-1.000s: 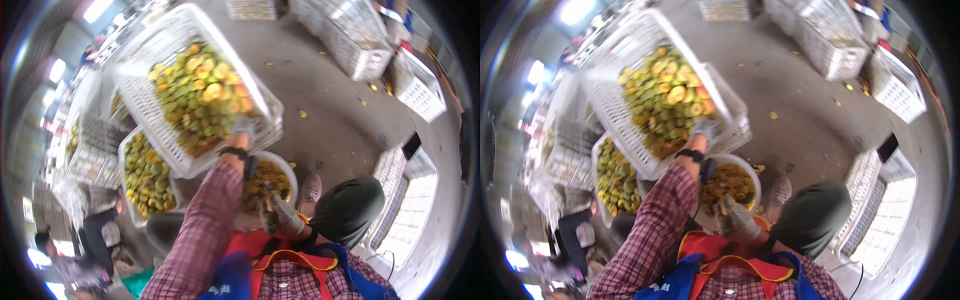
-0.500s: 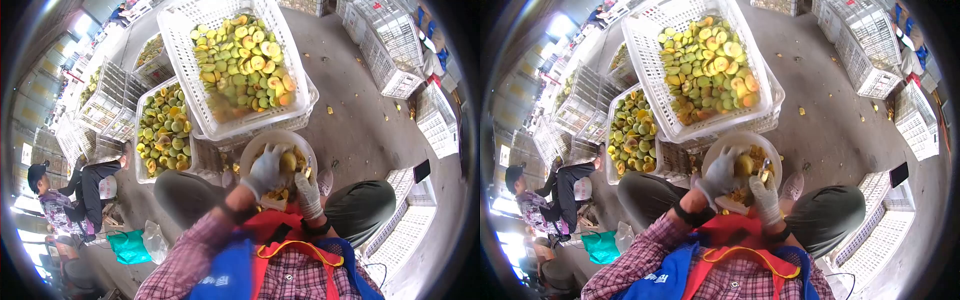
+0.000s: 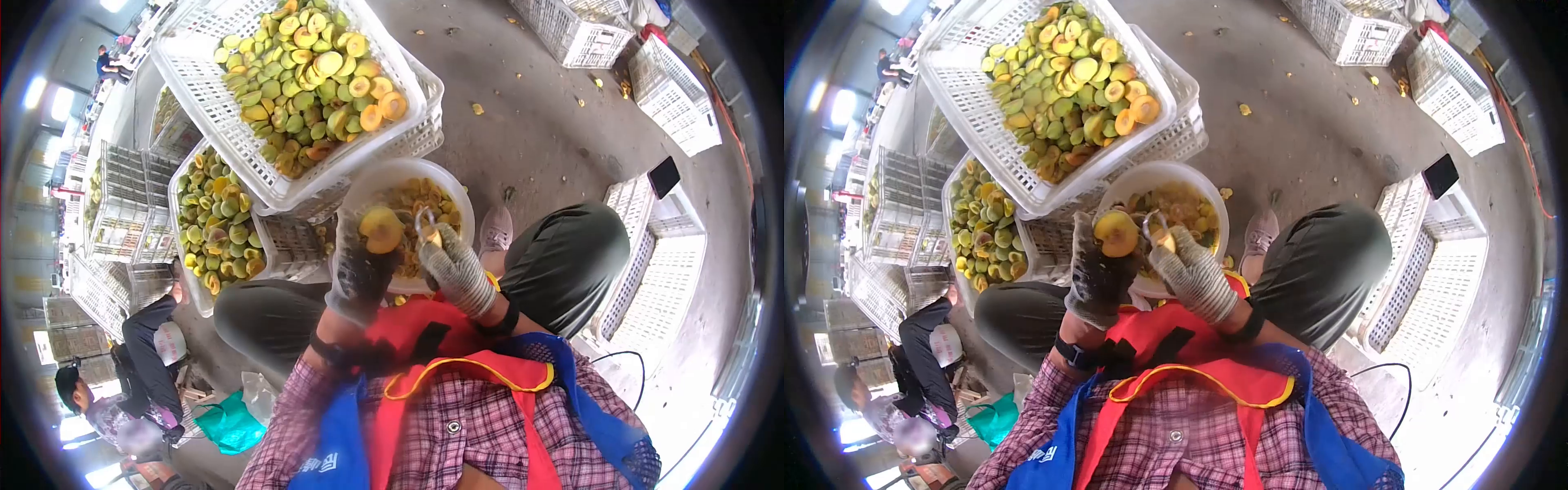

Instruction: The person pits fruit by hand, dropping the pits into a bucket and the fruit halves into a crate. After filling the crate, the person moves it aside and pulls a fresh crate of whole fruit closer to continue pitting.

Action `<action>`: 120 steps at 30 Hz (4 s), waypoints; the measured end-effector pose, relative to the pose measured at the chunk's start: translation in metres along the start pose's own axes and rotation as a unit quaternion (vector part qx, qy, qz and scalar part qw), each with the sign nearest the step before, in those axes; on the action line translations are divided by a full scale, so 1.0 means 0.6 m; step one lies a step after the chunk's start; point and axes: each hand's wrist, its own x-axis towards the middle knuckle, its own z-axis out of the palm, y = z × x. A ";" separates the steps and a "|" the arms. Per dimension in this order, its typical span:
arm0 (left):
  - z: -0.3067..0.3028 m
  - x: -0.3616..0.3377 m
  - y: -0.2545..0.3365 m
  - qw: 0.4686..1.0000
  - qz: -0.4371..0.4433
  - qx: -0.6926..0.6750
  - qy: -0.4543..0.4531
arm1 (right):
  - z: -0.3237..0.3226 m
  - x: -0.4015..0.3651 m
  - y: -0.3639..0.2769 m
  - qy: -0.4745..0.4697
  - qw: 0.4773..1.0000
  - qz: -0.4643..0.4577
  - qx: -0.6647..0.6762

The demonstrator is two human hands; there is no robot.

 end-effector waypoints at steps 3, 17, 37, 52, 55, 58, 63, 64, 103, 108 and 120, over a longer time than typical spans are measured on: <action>0.002 0.006 -0.031 0.926 0.216 0.308 -0.014 | 0.004 -0.011 -0.022 -0.126 0.901 -0.150 -0.388; 0.041 0.017 -0.049 0.972 0.171 0.158 -0.014 | 0.019 -0.009 -0.022 -0.069 0.887 -0.095 -0.447; 0.042 0.006 -0.048 0.989 0.125 0.079 -0.021 | 0.013 -0.012 -0.035 -0.057 0.861 -0.100 -0.496; 0.022 0.020 -0.063 0.924 0.258 0.276 -0.053 | 0.021 -0.024 0.005 -0.080 0.955 -0.128 -0.254; 0.008 0.028 -0.059 0.944 0.217 0.234 -0.089 | 0.007 -0.017 0.021 -0.150 0.932 -0.179 -0.278; 0.021 0.015 -0.071 0.948 0.210 0.238 -0.034 | 0.004 -0.001 0.019 -0.075 0.767 -0.505 -0.388; 0.023 0.012 -0.067 0.899 0.289 0.327 -0.039 | -0.004 -0.018 -0.001 -0.172 0.973 0.019 -0.155; 0.022 0.015 -0.061 0.894 0.262 0.363 -0.015 | -0.004 -0.015 0.000 -0.172 0.973 0.018 -0.154; 0.066 0.382 0.092 0.508 0.321 0.799 -0.013 | -0.015 0.015 -0.014 -0.103 0.990 0.096 0.001; 0.038 0.217 0.045 0.801 0.339 0.478 -0.122 | -0.016 0.018 0.003 -0.106 0.981 0.098 0.128; -0.022 0.012 0.003 0.962 0.170 0.206 0.052 | -0.035 0.023 0.066 -0.080 0.823 -0.137 -0.545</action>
